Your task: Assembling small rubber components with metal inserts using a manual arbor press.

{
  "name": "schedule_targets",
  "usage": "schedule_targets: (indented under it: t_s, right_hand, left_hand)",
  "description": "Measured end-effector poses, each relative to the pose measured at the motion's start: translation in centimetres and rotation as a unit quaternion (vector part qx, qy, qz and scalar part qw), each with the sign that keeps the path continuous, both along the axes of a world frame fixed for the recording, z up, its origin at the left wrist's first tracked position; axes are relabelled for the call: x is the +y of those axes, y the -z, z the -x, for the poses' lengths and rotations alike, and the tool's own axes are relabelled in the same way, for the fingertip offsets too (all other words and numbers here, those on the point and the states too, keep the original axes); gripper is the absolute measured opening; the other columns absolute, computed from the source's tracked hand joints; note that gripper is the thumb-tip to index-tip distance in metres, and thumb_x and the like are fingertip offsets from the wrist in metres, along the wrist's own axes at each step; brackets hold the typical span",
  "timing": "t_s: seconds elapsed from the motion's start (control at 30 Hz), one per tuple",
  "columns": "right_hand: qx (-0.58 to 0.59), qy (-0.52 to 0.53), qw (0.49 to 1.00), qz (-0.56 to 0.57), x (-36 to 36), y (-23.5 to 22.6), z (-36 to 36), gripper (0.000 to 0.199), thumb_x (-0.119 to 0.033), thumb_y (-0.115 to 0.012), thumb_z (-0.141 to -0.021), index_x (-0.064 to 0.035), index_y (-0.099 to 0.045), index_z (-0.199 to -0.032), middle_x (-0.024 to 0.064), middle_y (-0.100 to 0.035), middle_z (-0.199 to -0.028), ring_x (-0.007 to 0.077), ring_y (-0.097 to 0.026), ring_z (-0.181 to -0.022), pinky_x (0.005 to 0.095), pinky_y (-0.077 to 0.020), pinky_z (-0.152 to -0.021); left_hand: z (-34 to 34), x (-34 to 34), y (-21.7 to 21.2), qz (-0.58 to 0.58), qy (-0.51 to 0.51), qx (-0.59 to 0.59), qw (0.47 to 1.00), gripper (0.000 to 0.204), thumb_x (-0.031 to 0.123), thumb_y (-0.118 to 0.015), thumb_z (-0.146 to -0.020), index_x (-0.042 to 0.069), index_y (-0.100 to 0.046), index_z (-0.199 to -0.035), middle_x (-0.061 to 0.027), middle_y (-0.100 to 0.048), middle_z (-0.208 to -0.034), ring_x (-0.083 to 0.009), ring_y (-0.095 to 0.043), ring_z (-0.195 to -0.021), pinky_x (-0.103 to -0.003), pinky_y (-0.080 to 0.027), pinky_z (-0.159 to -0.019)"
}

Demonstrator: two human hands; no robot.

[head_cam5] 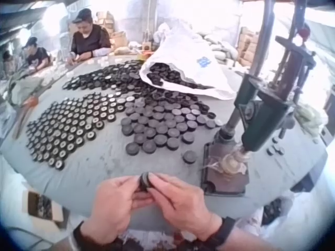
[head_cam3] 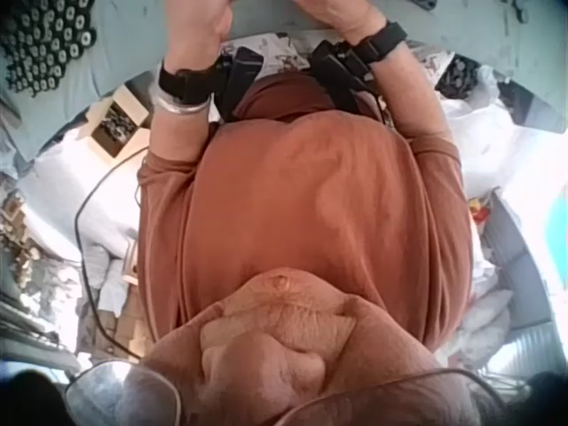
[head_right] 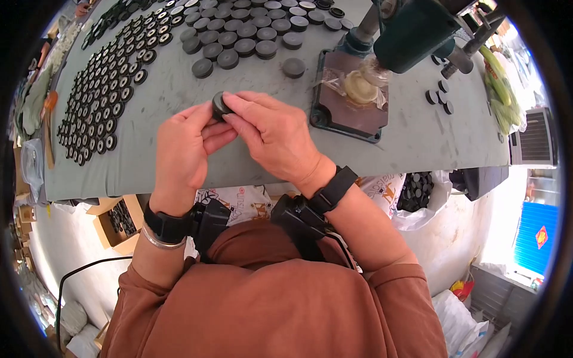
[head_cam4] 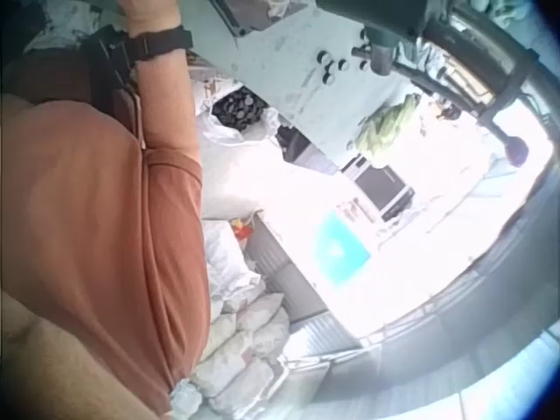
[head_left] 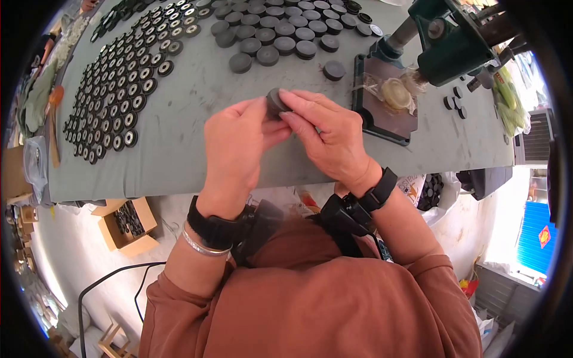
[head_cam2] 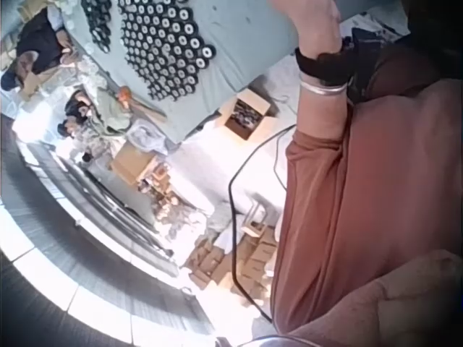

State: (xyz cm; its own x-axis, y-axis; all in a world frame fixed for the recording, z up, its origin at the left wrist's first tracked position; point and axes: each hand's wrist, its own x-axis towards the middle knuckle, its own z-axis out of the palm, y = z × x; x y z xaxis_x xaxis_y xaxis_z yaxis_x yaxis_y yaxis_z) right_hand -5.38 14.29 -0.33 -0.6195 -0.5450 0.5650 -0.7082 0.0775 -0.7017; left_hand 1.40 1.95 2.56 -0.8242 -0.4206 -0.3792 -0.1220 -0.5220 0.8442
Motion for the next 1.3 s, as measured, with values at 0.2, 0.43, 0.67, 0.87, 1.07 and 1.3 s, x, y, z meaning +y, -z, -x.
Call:
schedule_targets:
  t_s: [0.2, 0.43, 0.67, 0.87, 1.07, 1.3]
  right_hand:
    - [0.112, -0.008, 0.993, -0.044, 0.2, -0.1, 0.4, 0.028, -0.002, -0.061, -0.079, -0.0019, -0.058, -0.107, 0.014, -0.06, -0.098, 0.0297, -0.06, -0.081, 0.0316, -0.0508, -0.066]
    - [0.1, -0.029, 0.994, -0.034, 1.0, -1.1, 0.5, 0.036, 0.001, -0.064, -0.075, -0.0034, -0.057, -0.11, 0.0128, -0.061, -0.095, 0.0262, -0.061, -0.077, 0.03, -0.051, -0.065]
    - [-0.17, -0.075, 0.982, -0.006, 2.4, -3.5, -0.6, 0.033, -0.001, -0.069, -0.072, -0.003, -0.062, -0.104, 0.011, -0.062, -0.095, 0.0193, -0.062, -0.08, 0.0274, -0.0514, -0.069]
    - [-0.001, -0.093, 0.996, -0.003, 3.1, -4.0, -0.4, 0.034, 0.0, -0.071, -0.067, -0.0022, -0.062, -0.1, 0.0116, -0.062, -0.094, 0.0225, -0.061, -0.076, 0.0289, -0.0512, -0.065]
    - [0.066, -0.091, 0.994, 0.002, 3.3, -4.1, -0.6, 0.035, 0.0, -0.071, -0.064, -0.0034, -0.063, -0.097, 0.0104, -0.062, -0.09, 0.0247, -0.061, -0.074, 0.0301, -0.051, -0.062]
    - [0.088, -0.09, 0.992, -0.001, 3.6, -3.9, -0.6, 0.035, -0.001, -0.072, -0.064, -0.0033, -0.062, -0.098, 0.0096, -0.062, -0.087, 0.0238, -0.06, -0.072, 0.03, -0.0503, -0.059]
  left_hand:
    - [0.2, -0.1, 0.2, 0.026, 0.009, 0.004, 1.0, 0.025, 0.017, -0.051, -0.089, -0.007, -0.058, -0.094, -0.011, -0.061, -0.085, -0.018, -0.063, -0.074, -0.028, -0.054, -0.068]
    - [-0.6, 0.1, -0.3, 0.169, 0.048, 0.054, 0.983, 0.02, 0.008, -0.059, -0.084, -0.005, -0.061, -0.098, -0.0087, -0.063, -0.09, -0.0132, -0.062, -0.079, -0.025, -0.051, -0.07]
    - [-3.0, -0.9, 0.5, 0.408, 0.095, 0.236, 0.877, 0.034, -0.006, -0.061, -0.076, -0.003, -0.056, -0.11, -0.0109, -0.059, -0.102, -0.0142, -0.06, -0.089, -0.024, -0.049, -0.074]
    - [-3.3, -1.2, -0.2, 0.514, 0.134, 0.295, 0.794, 0.036, -0.009, -0.062, -0.074, -0.005, -0.055, -0.11, -0.0164, -0.055, -0.108, -0.0203, -0.06, -0.092, -0.028, -0.051, -0.077]
    - [-3.6, -1.5, -0.4, 0.589, 0.124, 0.302, 0.739, 0.032, -0.003, -0.066, -0.074, -0.004, -0.058, -0.106, -0.0175, -0.058, -0.104, -0.0244, -0.061, -0.09, -0.029, -0.052, -0.074]
    - [-3.7, -1.1, -0.4, 0.622, 0.113, 0.294, 0.717, 0.032, 0.002, -0.068, -0.075, -0.002, -0.06, -0.106, -0.0159, -0.061, -0.102, -0.0239, -0.063, -0.086, -0.029, -0.052, -0.072]
